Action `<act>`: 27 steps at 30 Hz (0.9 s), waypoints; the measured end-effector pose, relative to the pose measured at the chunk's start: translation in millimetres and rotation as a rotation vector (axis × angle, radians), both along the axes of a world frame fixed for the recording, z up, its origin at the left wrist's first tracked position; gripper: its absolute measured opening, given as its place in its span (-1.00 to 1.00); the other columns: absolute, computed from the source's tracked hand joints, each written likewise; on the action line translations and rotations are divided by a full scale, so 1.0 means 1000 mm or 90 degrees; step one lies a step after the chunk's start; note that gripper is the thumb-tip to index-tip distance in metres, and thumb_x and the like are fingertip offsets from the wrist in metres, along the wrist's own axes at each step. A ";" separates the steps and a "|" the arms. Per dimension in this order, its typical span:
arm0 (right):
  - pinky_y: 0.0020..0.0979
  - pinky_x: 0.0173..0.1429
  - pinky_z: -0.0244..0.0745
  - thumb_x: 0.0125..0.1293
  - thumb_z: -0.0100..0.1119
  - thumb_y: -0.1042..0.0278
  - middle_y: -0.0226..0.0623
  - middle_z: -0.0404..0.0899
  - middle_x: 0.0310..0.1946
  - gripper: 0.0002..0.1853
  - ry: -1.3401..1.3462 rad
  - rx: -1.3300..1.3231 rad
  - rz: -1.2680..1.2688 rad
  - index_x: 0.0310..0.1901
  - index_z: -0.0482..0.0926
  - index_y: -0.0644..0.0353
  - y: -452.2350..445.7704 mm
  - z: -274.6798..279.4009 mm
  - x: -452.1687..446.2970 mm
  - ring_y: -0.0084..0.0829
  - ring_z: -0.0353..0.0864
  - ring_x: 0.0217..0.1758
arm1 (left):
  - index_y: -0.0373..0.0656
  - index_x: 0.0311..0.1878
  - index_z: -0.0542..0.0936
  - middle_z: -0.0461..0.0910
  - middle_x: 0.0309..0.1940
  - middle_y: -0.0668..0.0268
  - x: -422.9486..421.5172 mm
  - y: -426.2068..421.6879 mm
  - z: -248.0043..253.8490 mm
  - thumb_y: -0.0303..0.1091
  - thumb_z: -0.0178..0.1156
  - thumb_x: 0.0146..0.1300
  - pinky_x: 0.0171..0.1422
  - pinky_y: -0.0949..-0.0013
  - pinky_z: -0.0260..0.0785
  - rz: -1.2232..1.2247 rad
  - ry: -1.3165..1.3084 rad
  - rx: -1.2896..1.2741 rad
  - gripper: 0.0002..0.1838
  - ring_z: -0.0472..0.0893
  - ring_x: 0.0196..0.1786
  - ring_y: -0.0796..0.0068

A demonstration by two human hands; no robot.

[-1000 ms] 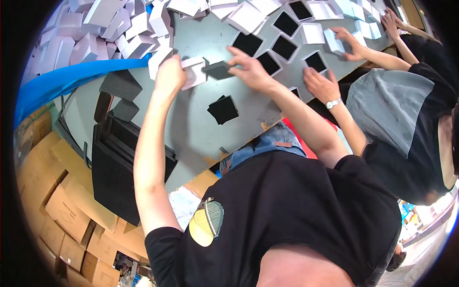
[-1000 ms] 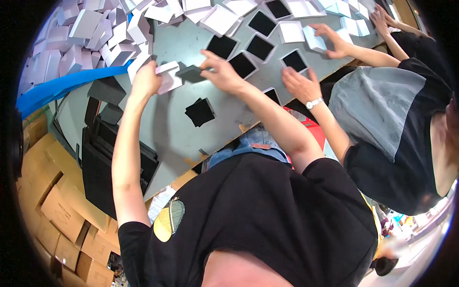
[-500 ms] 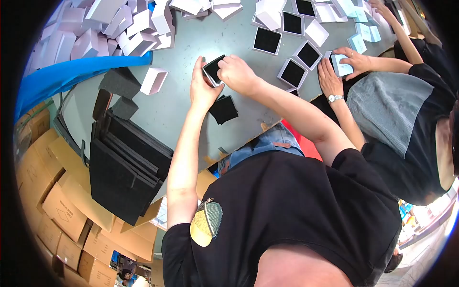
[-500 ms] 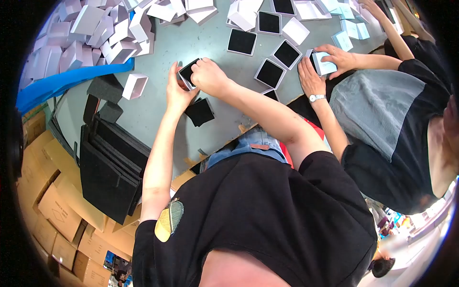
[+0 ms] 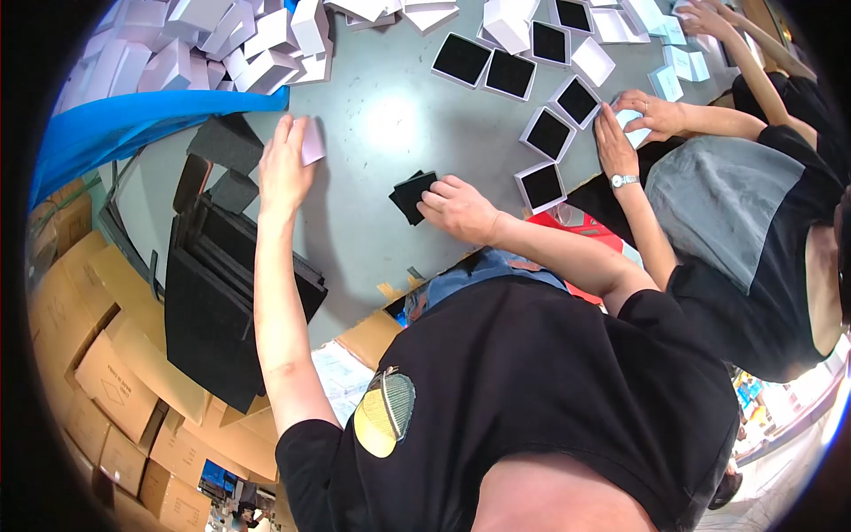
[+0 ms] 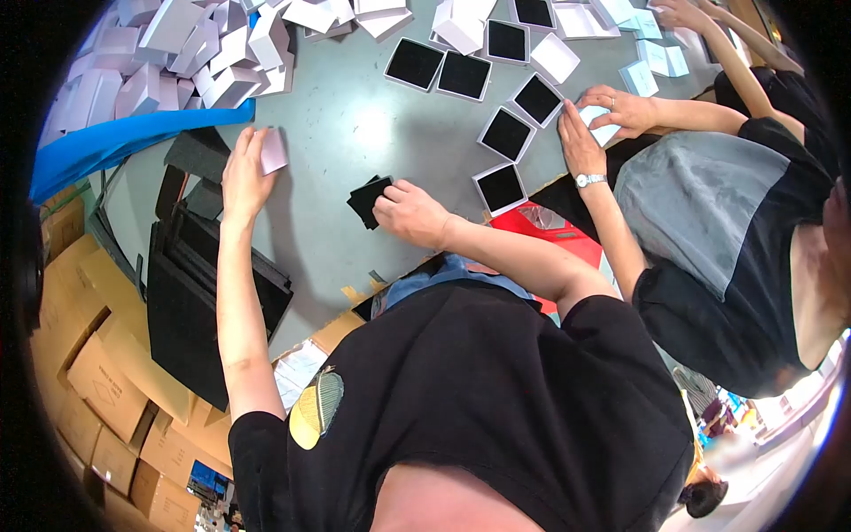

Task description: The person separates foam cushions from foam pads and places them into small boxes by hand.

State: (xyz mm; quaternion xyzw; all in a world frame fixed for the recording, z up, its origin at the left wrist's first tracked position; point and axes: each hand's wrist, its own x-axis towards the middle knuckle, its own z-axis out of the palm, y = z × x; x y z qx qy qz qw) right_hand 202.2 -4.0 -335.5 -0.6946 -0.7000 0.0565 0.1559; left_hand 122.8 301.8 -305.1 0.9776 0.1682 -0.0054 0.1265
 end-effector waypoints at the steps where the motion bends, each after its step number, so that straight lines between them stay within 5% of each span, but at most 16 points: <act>1: -0.41 -0.08 0.37 0.09 0.18 0.31 -0.46 0.44 -0.37 -0.89 -0.009 0.041 -0.005 -0.33 0.59 0.04 -0.003 -0.003 0.002 -0.47 0.48 -0.18 | -0.10 0.29 0.42 0.45 0.25 0.12 0.003 -0.008 0.004 -0.44 0.42 -0.09 0.27 0.08 0.40 0.030 -0.042 -0.079 -0.23 0.50 0.17 0.00; 4: -0.38 -0.12 0.43 0.08 0.23 0.37 -0.44 0.56 -0.36 -0.85 0.116 0.165 -0.105 -0.27 0.65 0.06 -0.010 -0.008 0.017 -0.43 0.55 -0.25 | -0.08 0.37 0.36 0.55 0.14 0.19 0.006 -0.040 -0.007 -0.20 0.60 -0.30 0.22 0.14 0.40 0.098 -0.086 -0.134 0.03 0.53 0.09 0.11; 8: -0.33 -0.22 0.51 0.05 0.37 0.48 -0.40 0.67 -0.36 -0.83 0.290 0.295 -0.459 -0.27 0.74 0.08 0.013 0.032 0.059 -0.32 0.62 -0.32 | -0.10 0.46 0.22 0.57 0.12 0.27 0.018 -0.100 -0.041 -0.25 0.65 -0.32 0.08 0.25 0.47 0.230 -0.168 -0.373 0.18 0.55 -0.10 0.28; 9: -0.33 -0.22 0.50 0.04 0.38 0.47 -0.40 0.67 -0.36 -0.83 0.270 0.299 -0.412 -0.27 0.74 0.08 0.018 0.029 0.064 -0.33 0.62 -0.32 | -0.13 0.49 0.15 0.57 0.11 0.28 0.023 -0.114 -0.058 -0.34 0.65 -0.32 -0.02 0.33 0.51 0.250 -0.204 -0.471 0.22 0.55 -0.23 0.31; 12: -0.34 -0.14 0.44 0.02 0.33 0.43 -0.41 0.61 -0.41 -0.86 0.160 0.248 -0.244 -0.32 0.74 0.09 0.034 0.014 0.074 -0.39 0.58 -0.29 | -0.14 0.51 0.07 0.55 0.13 0.20 0.045 -0.143 -0.051 -0.37 0.63 -0.28 -0.01 0.30 0.53 0.209 -0.228 -0.503 0.25 0.61 -0.16 0.31; 16: -0.31 0.01 0.37 0.01 0.19 0.39 -0.39 0.53 -0.45 -0.94 -0.051 -0.076 -0.199 -0.49 0.65 0.08 0.028 0.001 0.088 -0.37 0.56 -0.22 | -0.12 0.55 -0.02 0.47 0.26 0.12 0.055 -0.142 -0.051 -0.47 0.57 -0.24 0.24 0.26 0.45 0.120 -0.103 -0.558 0.27 0.55 0.21 0.15; 19: -0.26 0.03 0.36 0.05 0.15 0.39 -0.34 0.56 -0.43 -0.92 -0.115 -0.195 -0.282 -0.50 0.63 0.08 0.012 -0.008 0.117 -0.33 0.59 -0.18 | -0.08 0.46 0.26 0.29 0.41 0.08 0.066 -0.094 -0.032 -0.28 0.45 -0.09 0.50 -0.09 0.07 -0.071 -0.214 -0.177 -0.04 0.26 0.46 0.03; 22: -0.25 -0.02 0.36 0.07 0.18 0.36 -0.32 0.56 -0.37 -0.92 -0.168 -0.113 -0.363 -0.50 0.63 0.08 -0.002 0.008 0.124 -0.35 0.56 -0.17 | -0.08 0.42 0.30 0.26 0.38 -0.07 0.102 -0.018 -0.008 -0.32 0.37 0.03 0.46 -0.16 0.11 -0.012 -0.334 0.156 -0.17 0.28 0.40 -0.20; 24: -0.23 -0.02 0.38 0.07 0.11 0.40 -0.28 0.50 -0.28 -0.88 -0.090 -0.103 -0.304 -0.34 0.59 0.14 0.005 0.029 0.100 -0.31 0.52 -0.11 | -0.12 0.33 0.37 0.28 0.38 -0.06 0.131 0.010 0.020 -0.47 0.34 0.02 0.43 -0.05 0.23 -0.117 -0.224 0.318 -0.28 0.36 0.34 -0.14; 26: -0.25 -0.03 0.39 0.06 0.11 0.39 -0.31 0.43 -0.34 -0.86 0.044 0.050 -0.108 -0.31 0.56 0.14 0.009 0.028 0.055 -0.32 0.50 -0.15 | -0.07 0.44 0.23 0.39 0.33 0.09 0.152 0.032 0.019 -0.55 0.32 -0.02 0.27 0.07 0.35 -0.219 -0.133 0.362 -0.12 0.43 0.31 0.07; 27: -0.26 -0.02 0.39 0.07 0.11 0.39 -0.31 0.44 -0.33 -0.87 0.080 0.034 -0.050 -0.32 0.55 0.15 0.013 0.025 0.031 -0.31 0.49 -0.16 | -0.08 0.40 0.28 0.42 0.28 0.07 0.159 0.033 0.022 -0.54 0.21 0.05 0.21 0.05 0.36 -0.196 -0.129 0.328 -0.24 0.48 0.22 0.05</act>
